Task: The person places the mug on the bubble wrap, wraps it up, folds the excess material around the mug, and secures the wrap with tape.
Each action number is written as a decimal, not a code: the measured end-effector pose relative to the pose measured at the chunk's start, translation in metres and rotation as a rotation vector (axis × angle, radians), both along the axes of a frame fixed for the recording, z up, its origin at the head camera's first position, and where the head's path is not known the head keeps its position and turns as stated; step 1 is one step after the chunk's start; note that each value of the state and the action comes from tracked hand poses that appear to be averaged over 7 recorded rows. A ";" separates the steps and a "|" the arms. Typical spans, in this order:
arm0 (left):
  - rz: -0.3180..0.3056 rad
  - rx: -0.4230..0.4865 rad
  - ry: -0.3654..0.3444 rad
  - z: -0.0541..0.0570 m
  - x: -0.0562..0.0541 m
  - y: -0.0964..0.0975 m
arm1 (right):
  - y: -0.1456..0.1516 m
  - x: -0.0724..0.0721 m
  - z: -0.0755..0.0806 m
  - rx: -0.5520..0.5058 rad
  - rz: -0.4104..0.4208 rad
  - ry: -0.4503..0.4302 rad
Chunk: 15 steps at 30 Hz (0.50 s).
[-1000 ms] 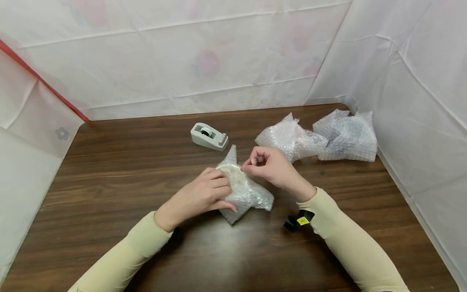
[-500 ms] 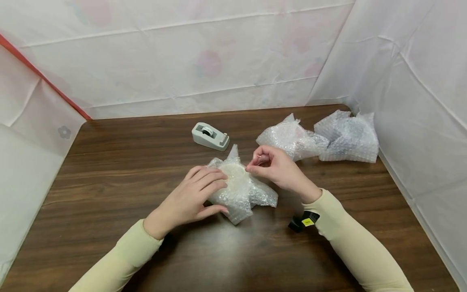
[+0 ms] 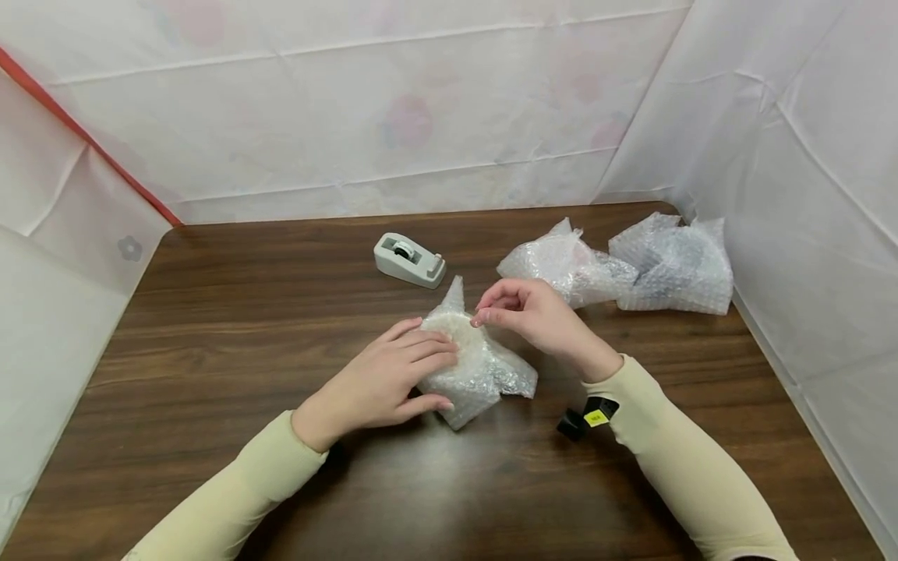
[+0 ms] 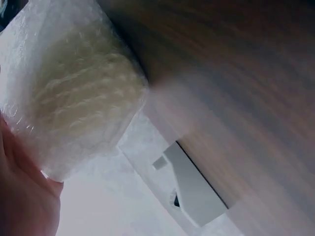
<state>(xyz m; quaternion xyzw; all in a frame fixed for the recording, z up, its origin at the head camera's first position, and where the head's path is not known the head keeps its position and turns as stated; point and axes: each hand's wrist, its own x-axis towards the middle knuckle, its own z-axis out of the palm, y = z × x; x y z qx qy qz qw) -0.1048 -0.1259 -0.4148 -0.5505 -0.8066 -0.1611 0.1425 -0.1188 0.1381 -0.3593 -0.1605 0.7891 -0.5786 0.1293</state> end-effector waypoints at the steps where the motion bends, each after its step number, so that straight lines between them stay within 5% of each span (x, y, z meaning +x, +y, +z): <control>1: -0.002 -0.002 0.008 0.001 0.000 0.001 | -0.001 -0.001 0.001 -0.004 -0.004 -0.016; 4: -0.005 -0.016 0.031 0.002 -0.001 0.003 | -0.004 -0.003 0.001 -0.002 0.003 -0.026; 15: 0.065 0.065 0.035 -0.005 0.004 0.008 | -0.019 -0.006 -0.007 0.156 -0.068 0.207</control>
